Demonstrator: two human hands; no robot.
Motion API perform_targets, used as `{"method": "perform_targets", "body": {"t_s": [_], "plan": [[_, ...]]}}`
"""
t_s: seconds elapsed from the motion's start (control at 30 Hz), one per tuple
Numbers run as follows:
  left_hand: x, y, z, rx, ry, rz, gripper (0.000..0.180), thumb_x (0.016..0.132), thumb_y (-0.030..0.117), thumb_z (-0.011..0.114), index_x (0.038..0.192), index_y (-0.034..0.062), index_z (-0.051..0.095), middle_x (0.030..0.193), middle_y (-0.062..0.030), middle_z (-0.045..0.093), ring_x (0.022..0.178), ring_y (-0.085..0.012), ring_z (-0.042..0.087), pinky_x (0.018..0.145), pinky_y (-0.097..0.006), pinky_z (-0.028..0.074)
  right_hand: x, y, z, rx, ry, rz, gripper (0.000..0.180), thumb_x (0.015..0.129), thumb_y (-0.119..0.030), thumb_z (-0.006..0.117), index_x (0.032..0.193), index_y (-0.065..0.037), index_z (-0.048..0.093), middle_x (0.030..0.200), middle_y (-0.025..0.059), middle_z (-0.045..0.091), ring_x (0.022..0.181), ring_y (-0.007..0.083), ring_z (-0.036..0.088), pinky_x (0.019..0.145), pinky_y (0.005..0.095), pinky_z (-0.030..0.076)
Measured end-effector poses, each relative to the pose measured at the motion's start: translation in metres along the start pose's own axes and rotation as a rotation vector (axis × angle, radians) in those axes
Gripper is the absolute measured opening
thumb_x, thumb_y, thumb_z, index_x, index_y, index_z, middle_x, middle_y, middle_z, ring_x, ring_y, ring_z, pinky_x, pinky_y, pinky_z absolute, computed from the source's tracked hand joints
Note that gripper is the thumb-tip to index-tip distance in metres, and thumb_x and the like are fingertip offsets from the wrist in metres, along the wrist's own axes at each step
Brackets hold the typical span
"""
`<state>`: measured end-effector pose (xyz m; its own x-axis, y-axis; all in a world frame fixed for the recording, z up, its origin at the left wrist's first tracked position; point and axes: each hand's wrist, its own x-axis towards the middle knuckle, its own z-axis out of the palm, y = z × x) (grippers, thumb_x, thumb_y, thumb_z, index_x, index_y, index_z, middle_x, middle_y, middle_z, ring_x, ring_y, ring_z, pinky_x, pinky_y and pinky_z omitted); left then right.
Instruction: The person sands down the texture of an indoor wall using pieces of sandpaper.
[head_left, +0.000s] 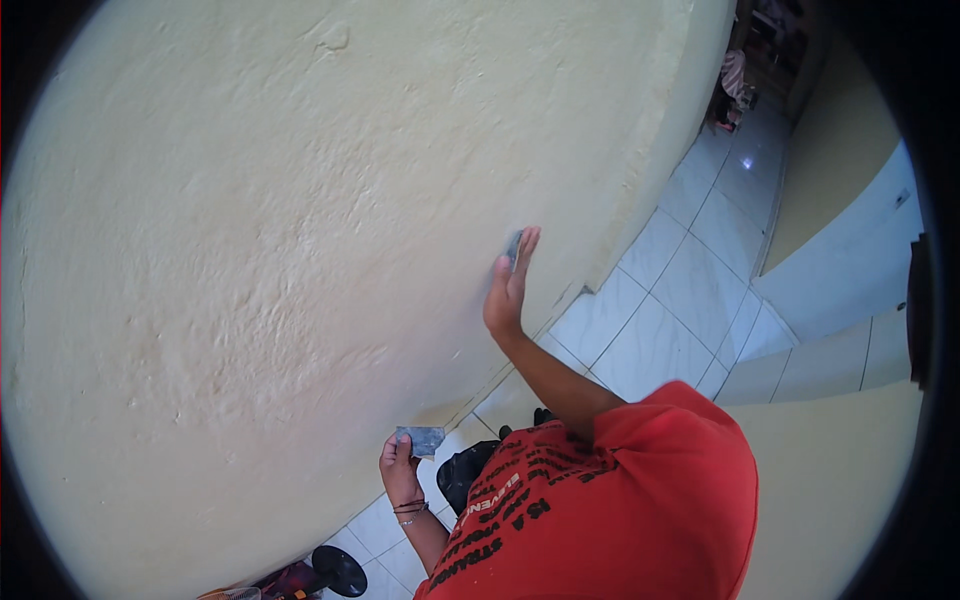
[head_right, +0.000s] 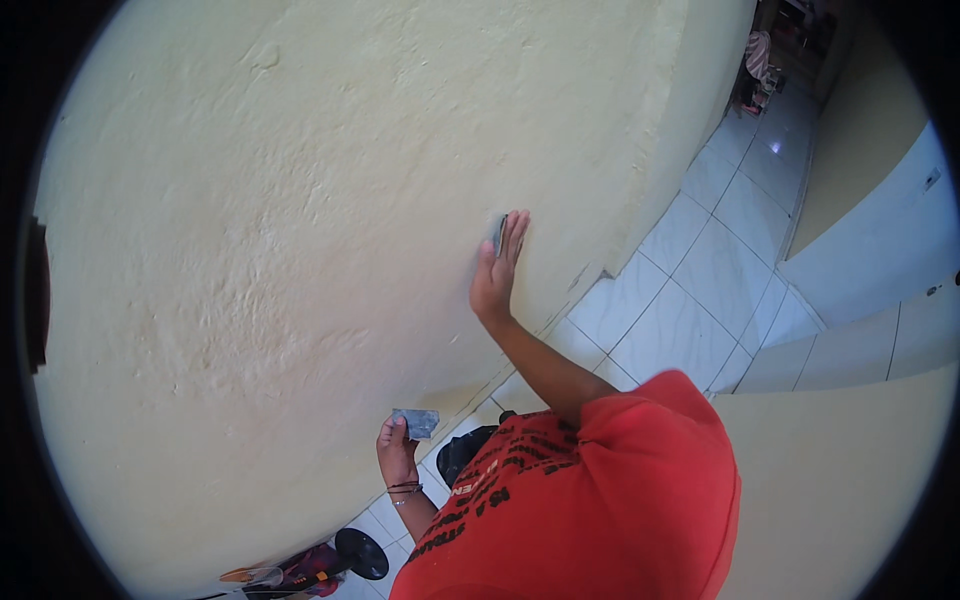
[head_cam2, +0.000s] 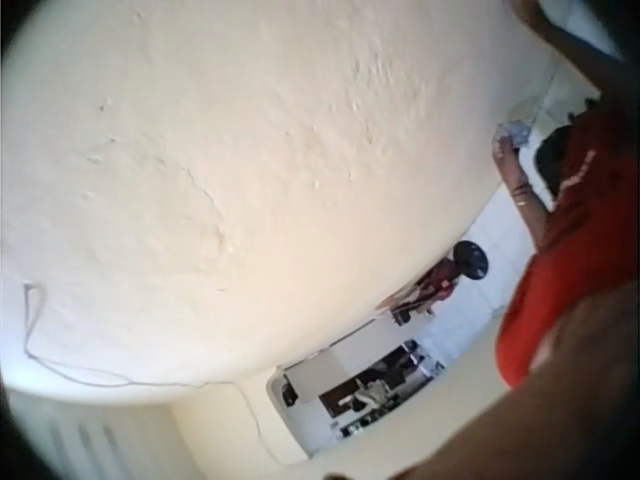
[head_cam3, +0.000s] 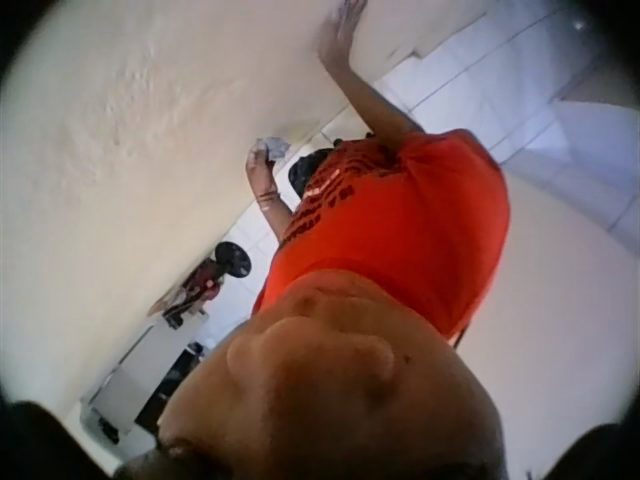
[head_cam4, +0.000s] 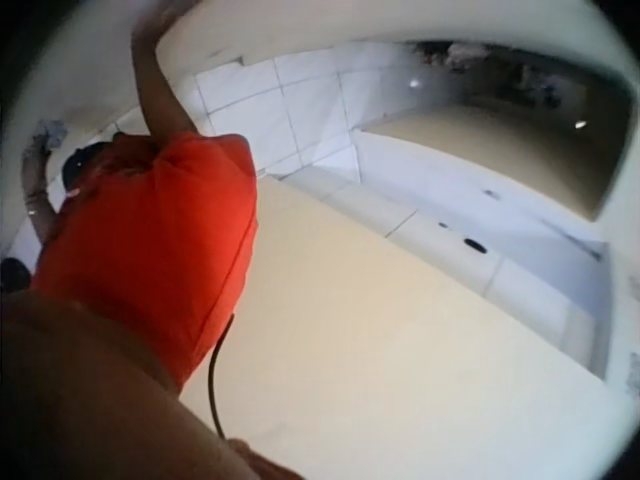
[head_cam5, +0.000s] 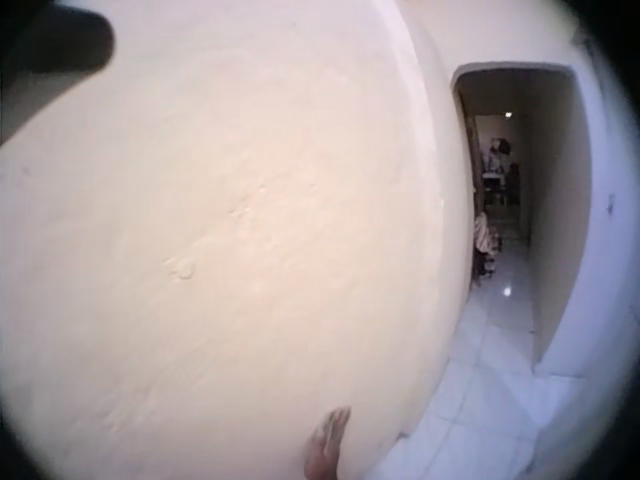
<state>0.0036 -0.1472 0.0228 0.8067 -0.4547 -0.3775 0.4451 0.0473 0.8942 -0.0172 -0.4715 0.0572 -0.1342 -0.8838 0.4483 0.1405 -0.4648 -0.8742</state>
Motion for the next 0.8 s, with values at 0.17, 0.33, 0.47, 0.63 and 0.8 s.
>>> {"method": "perform_targets", "body": {"t_s": [0.17,0.33,0.47,0.63,0.8], "plan": [[-0.008,0.011,0.015,0.011,0.018,0.018,0.023,0.088,0.018,0.055,0.103,0.0008,0.055,0.091,-0.005,0.061,0.082,-0.0126,0.059,0.075,-0.028,0.048,0.139,0.029,-0.014,-0.013,0.069,0.067,0.053,0.096,-0.029,0.029,0.135,0.006,0.023,0.142,0.0222,0.02,0.134,0.0301,0.017,0.109,0.0345,0.012],[-0.004,0.01,0.008,0.143,0.111,-0.017,0.024,0.085,0.02,0.059,0.101,0.0016,0.059,0.088,-0.0011,0.059,0.077,-0.0074,0.052,0.068,-0.022,0.042,0.224,0.055,-0.019,-0.055,0.25,0.374,0.058,0.092,-0.041,0.036,0.109,0.012,0.051,0.109,0.0195,0.057,0.098,0.0274,0.053,0.087,0.0344,0.04],[0.002,0.013,0.001,0.26,0.075,0.039,0.02,0.084,0.018,0.06,0.093,0.0003,0.061,0.078,-0.0001,0.06,0.069,-0.0066,0.052,0.064,-0.02,0.041,0.08,0.047,-0.018,0.128,-0.076,0.328,0.057,0.094,-0.041,0.034,0.118,0.01,0.046,0.117,0.0168,0.053,0.102,0.0262,0.052,0.089,0.0327,0.039],[-0.004,0.029,0.003,0.213,-0.034,0.065,0.02,0.084,0.016,0.061,0.089,-0.0029,0.061,0.075,-0.0023,0.062,0.065,-0.0069,0.054,0.062,-0.021,0.043,-0.103,0.008,-0.065,0.035,-0.656,1.063,0.052,0.093,-0.04,0.039,0.119,0.005,0.044,0.113,0.0113,0.052,0.101,0.0175,0.049,0.088,0.028,0.037],[-0.021,0.036,-0.012,0.151,-0.2,-0.063,0.021,0.086,0.019,0.059,0.088,-0.0015,0.061,0.086,-0.0046,0.063,0.077,-0.009,0.055,0.074,-0.024,0.043,-0.152,-0.038,-0.076,0.108,-1.103,1.113,0.044,0.093,-0.036,0.044,0.1,0.004,0.06,0.089,0.0081,0.063,0.082,0.0114,0.056,0.076,0.0247,0.043]]}}
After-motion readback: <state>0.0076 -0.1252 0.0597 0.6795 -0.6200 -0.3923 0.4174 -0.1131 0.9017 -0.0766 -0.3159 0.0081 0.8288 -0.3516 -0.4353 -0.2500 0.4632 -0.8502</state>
